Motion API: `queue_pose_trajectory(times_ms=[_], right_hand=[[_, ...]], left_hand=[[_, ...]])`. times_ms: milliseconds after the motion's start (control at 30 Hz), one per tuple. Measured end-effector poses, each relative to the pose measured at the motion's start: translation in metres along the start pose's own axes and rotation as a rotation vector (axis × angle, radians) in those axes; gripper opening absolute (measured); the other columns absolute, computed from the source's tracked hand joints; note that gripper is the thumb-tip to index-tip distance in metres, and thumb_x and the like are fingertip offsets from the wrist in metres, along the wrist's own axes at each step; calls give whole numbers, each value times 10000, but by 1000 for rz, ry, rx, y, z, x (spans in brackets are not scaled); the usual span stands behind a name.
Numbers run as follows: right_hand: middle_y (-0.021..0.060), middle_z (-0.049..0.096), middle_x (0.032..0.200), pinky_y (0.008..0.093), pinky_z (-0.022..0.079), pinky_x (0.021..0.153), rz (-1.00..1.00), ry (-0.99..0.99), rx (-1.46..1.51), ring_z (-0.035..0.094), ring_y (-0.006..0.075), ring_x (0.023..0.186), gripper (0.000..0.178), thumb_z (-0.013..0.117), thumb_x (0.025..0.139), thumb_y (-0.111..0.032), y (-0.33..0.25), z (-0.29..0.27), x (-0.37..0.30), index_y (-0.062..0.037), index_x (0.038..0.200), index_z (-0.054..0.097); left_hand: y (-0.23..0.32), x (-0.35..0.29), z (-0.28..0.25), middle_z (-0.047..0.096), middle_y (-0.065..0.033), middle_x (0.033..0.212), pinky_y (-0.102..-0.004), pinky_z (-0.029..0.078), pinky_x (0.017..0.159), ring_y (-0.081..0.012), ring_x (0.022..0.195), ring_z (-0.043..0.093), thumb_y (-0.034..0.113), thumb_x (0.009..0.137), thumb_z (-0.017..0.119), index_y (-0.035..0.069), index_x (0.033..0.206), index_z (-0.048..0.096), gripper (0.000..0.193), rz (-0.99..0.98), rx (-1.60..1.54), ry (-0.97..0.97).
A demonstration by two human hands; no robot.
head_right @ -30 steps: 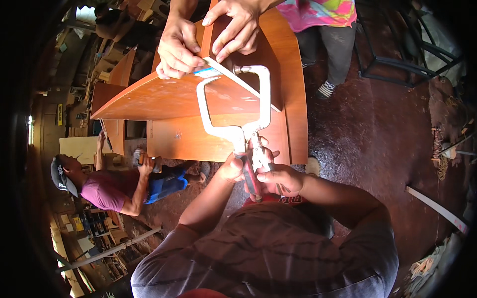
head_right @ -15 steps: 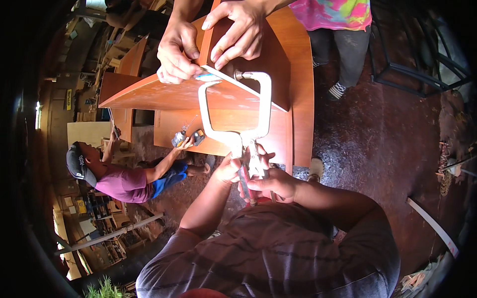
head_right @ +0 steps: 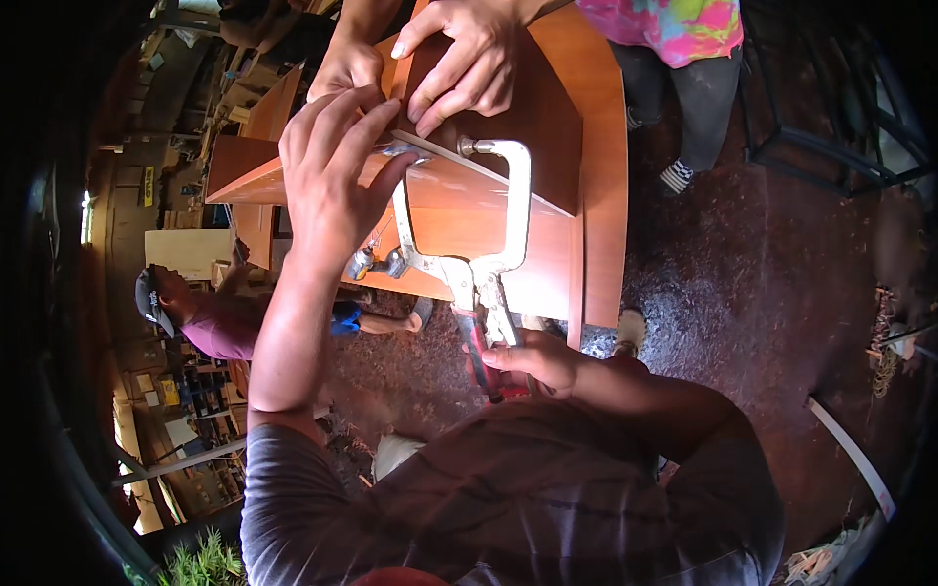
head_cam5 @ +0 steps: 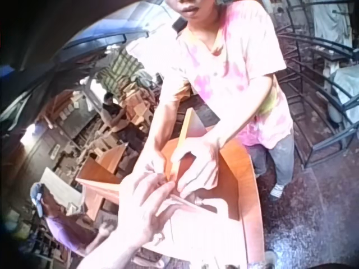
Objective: The person assembles wooden furniture parts by clamping two boards together and securing them with a drill, while other people assist in holding the structure.
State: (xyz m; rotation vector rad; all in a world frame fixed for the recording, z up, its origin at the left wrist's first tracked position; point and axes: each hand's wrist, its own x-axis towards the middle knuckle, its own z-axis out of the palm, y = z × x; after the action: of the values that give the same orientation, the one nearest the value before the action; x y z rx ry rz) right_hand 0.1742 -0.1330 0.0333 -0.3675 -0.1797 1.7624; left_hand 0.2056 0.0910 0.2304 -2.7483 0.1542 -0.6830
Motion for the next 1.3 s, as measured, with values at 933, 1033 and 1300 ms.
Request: queue_pose_trajectory(times_ms=[933,1033,1300], right_hand=[[167,610,1108,413,498,875,-78,-55,44,612,278,1035,393,558,955,-154,10,-5,6,7,1302,467],[125,637,1018,369,519,804,-94,-16,70,629,225,952,250,594,948,-192,7,3,4,-32,1133,544],[185,590,1112,402,496,844,-83,-69,65,611,285,1006,442,542,960,-159,8,1,2,-10,1354,409]], left_hand=[[-11,2,19,705,-3,1065,-381,426,945,-205,1014,629,31,692,764,113,1011,706,334,96,-63,132],[-12,1,19,706,2,1063,-369,427,938,-202,1012,630,37,694,766,117,1010,707,332,118,-53,137],[-19,2,24,708,-1,1020,-353,434,880,-193,958,634,75,690,773,102,981,700,301,217,-35,200]])
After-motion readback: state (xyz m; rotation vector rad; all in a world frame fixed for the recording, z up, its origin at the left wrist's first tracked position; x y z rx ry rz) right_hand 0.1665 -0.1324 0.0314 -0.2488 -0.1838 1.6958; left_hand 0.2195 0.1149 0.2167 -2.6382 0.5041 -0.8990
